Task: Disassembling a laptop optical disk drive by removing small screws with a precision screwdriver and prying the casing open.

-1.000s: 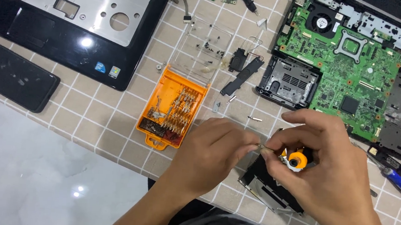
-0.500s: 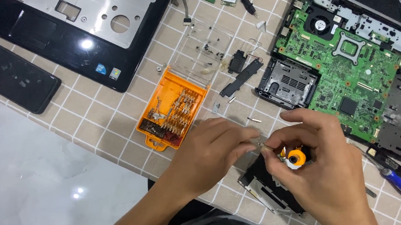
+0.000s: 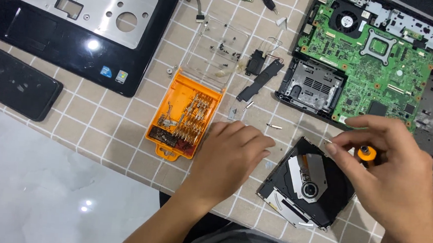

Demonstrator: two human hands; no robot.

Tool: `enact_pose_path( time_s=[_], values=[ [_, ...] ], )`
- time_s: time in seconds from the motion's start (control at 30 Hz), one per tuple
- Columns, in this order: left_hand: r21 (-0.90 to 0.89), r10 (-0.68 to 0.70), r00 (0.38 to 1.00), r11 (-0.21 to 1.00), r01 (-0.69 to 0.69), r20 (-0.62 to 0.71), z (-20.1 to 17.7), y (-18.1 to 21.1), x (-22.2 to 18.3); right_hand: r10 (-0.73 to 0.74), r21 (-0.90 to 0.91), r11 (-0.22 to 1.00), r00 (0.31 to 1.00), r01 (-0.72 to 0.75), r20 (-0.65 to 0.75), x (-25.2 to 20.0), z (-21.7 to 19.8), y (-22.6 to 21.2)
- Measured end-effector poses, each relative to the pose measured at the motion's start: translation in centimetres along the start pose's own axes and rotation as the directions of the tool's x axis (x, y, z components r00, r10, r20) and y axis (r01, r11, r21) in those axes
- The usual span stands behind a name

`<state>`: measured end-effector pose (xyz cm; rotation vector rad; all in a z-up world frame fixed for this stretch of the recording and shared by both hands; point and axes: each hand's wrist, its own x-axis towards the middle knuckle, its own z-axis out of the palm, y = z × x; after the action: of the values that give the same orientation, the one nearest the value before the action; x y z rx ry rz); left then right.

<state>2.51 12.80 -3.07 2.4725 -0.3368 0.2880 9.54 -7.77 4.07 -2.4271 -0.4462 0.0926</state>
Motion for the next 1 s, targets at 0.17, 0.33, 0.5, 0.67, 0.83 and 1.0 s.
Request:
enact_pose_path(
  time_s=[0.17, 0.33, 0.5, 0.67, 0.83, 1.0],
  values=[
    [-0.245, -0.014, 0.999, 0.969, 0.004, -0.041, -0.6, 2.1, 1.6, 0.128, 0.310, 0.943, 0.992, -0.123, 0.002, -0.9, 0.8, 0.0],
    [-0.730, -0.107, 0.993, 0.682, 0.037, -0.049, -0.2, 3.7, 1.9, 0.283, 0.535, 0.791, 0.953, -0.297, 0.111, -1.5, 1.4, -0.4],
    [-0.678, -0.224, 0.970, 0.728, 0.101, -0.097, 0.2, 2.6, 1.6, 0.124, 0.465, 0.866, 0.980, -0.184, 0.157, -1.1, 1.3, -0.9],
    [-0.752, -0.375, 0.924, 0.629, 0.195, -0.075, -0.9, 1.8, 0.9, -0.093, 0.113, 0.990, 0.989, 0.080, 0.115, -0.2, 1.0, -0.3],
    [-0.907, -0.427, 0.904, 0.392, 0.156, -0.029, -1.3, 2.6, 0.6, -0.024, 0.256, 0.966, 0.971, -0.040, 0.239, -0.4, 1.3, -0.2],
    [-0.924, -0.460, 0.882, 0.372, 0.089, -0.101, -0.6, 3.2, 0.6, -0.216, 0.193, 0.964, 0.963, 0.185, 0.159, -0.8, 1.4, -1.8]
  ],
)
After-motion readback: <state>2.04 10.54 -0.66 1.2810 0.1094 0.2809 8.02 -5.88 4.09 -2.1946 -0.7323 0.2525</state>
